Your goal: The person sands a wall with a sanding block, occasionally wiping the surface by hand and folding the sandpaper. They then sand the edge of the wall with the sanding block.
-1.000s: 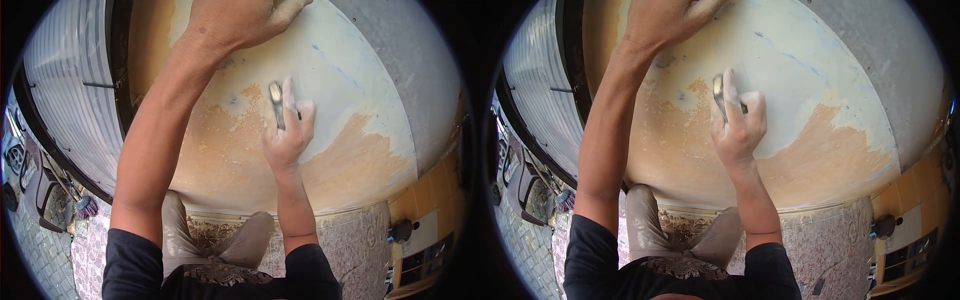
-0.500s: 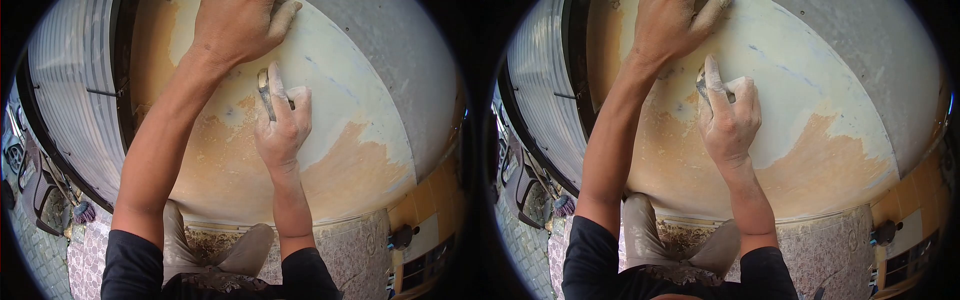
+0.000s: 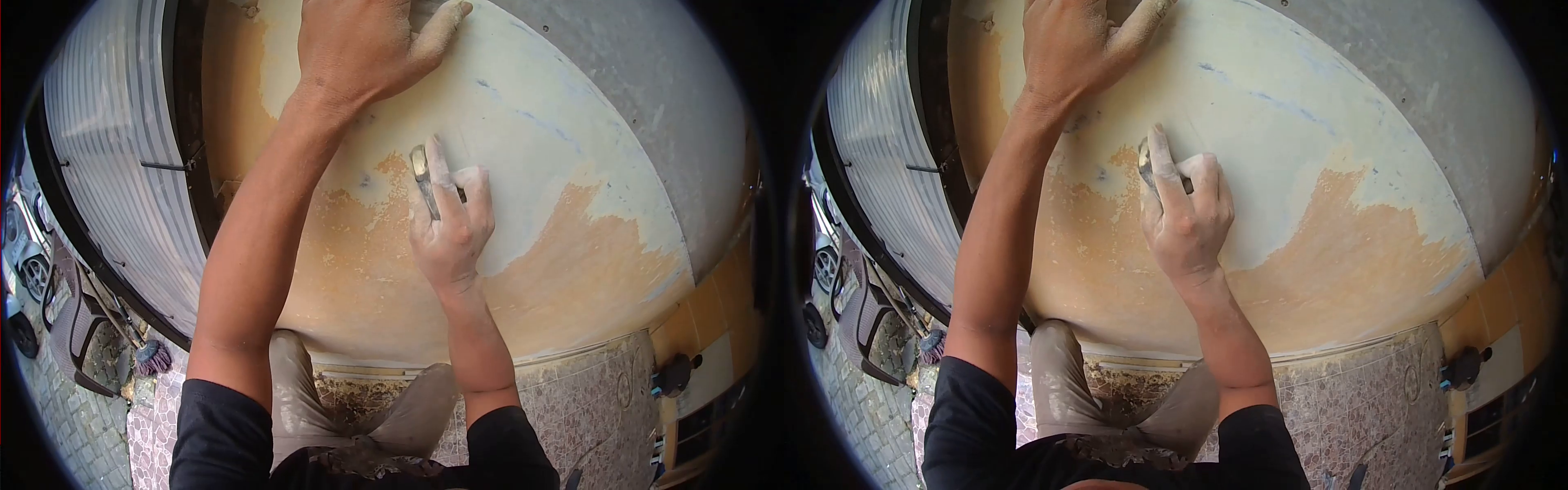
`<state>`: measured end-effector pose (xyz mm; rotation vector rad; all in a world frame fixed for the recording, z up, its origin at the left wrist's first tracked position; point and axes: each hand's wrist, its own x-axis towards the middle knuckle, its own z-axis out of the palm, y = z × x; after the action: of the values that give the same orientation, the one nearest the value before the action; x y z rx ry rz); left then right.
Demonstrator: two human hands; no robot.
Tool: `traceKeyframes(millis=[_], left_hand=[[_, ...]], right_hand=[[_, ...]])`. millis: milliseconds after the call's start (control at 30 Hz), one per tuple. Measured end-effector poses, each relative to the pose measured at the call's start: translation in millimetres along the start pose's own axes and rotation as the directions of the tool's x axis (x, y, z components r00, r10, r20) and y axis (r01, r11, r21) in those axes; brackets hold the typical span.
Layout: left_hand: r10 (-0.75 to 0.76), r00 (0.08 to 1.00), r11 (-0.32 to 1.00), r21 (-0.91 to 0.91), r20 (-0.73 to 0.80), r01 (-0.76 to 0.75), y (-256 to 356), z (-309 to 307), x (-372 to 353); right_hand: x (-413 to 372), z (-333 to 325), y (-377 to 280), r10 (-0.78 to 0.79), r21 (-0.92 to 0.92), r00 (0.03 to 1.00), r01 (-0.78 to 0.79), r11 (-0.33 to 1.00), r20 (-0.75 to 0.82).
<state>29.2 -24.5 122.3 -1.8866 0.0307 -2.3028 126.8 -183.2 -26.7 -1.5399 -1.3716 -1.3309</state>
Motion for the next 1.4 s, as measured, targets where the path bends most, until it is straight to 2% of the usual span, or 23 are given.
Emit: traceKeyframes(millis=[67, 100, 167, 267, 300, 367, 400, 500, 533, 600, 633, 667, 733, 767, 800, 867, 967, 1033, 1200, 1300, 1333, 1400], left_hand=[[0.004, 0.998, 1.0, 0.016, 0.055, -0.005, -2, -10, 2], [0.041, 0.996, 0.999, -0.006, 0.073, -0.041, -7, -11, 2], [0.101, 0.991, 0.995, -0.032, 0.09, -0.098, -12, -13, 5], [0.106, 0.986, 0.994, -0.004, 0.131, -0.106, -11, -16, 8], [0.081, 0.988, 0.996, 0.023, 0.131, -0.084, -8, -15, 7], [0.062, 0.993, 0.996, 0.064, 0.103, -0.069, -5, -10, 5], [0.08, 0.992, 0.995, 0.058, 0.097, -0.086, -5, -8, 6], [0.055, 0.994, 0.996, 0.063, 0.098, -0.062, -3, -7, 3], [0.063, 0.992, 0.996, 0.058, 0.11, -0.07, -3, -6, 3], [0.083, 0.992, 0.994, 0.07, 0.091, -0.089, -4, -5, 2], [0.058, 0.99, 0.994, 0.084, 0.128, -0.07, -3, -6, 1], [0.065, 0.989, 0.993, 0.084, 0.135, -0.077, -1, -6, -2], [0.092, 0.987, 0.985, 0.134, 0.13, -0.11, 2, -6, -10], [0.101, 0.986, 0.984, 0.135, 0.135, -0.119, 4, -6, -16], [0.069, 0.981, 0.973, 0.206, 0.182, -0.107, 7, -8, -23], [0.045, 0.972, 0.955, 0.276, 0.231, -0.11, 9, -7, -35], [0.074, 0.979, 0.929, 0.343, 0.188, -0.136, 10, -4, -50], [-0.025, 0.952, 0.942, 0.325, 0.306, -0.08, 11, -5, -61], [-0.053, 0.916, 0.94, 0.329, 0.399, -0.089, 36, -15, -94], [-0.077, 0.862, 0.964, 0.258, 0.502, -0.064, 53, -19, -123], [-0.078, 0.862, 0.964, 0.257, 0.5, -0.061, 58, -20, -133], [0.002, 0.794, 0.974, 0.178, 0.608, -0.139, 66, -24, -156]], right_hand=[[20, 5, -8, -0.014, 0.052, 0.999, 0.016, 0.999, -0.036], [11, 4, -7, 0.005, 0.012, 0.999, -0.004, 1.0, -0.042], [-39, 5, 8, 0.079, -0.01, 0.995, -0.079, 0.997, -0.055], [-141, 11, 27, 0.208, 0.013, 0.97, -0.208, 0.978, -0.128], [-169, 8, 29, 0.263, 0.031, 0.957, -0.261, 0.965, -0.122], [-188, -11, 16, 0.381, 0.205, 0.924, -0.378, 0.903, 0.028], [-197, -18, 11, 0.383, 0.208, 0.924, -0.377, 0.903, 0.009], [-214, -41, -13, 0.622, 0.364, 0.778, -0.606, 0.707, 0.087], [-212, -46, -19, 0.633, 0.368, 0.769, -0.615, 0.697, 0.086], [-210, -52, -24, 0.76, 0.452, 0.636, -0.721, 0.525, 0.132], [-215, -54, -23, 0.781, 0.482, 0.604, -0.739, 0.471, 0.162], [-219, -54, -22, 0.785, 0.487, 0.598, -0.741, 0.463, 0.163], [-217, -53, -21, 0.865, 0.604, 0.46, -0.753, 0.261, 0.2], [-217, -60, -23, 0.884, 0.59, 0.402, -0.783, 0.196, 0.239], [-218, -61, -22, 0.886, 0.597, 0.398, -0.78, 0.188, 0.24], [-221, -62, -21, 0.93, 0.66, 0.203, -0.75, -0.054, 0.306], [-222, -67, -23, 0.925, 0.662, 0.183, -0.744, -0.091, 0.333], [-224, -68, -23, 0.922, 0.67, 0.177, -0.734, -0.11, 0.345], [-224, -68, -24, 0.895, 0.694, 0.082, -0.664, -0.279, 0.439], [-222, -71, -26, 0.887, 0.679, 0.074, -0.673, -0.292, 0.455], [-222, -72, -27, 0.888, 0.679, 0.075, -0.675, -0.29, 0.454], [-221, -74, -28, 0.875, 0.676, 0.065, -0.663, -0.321, 0.48]])
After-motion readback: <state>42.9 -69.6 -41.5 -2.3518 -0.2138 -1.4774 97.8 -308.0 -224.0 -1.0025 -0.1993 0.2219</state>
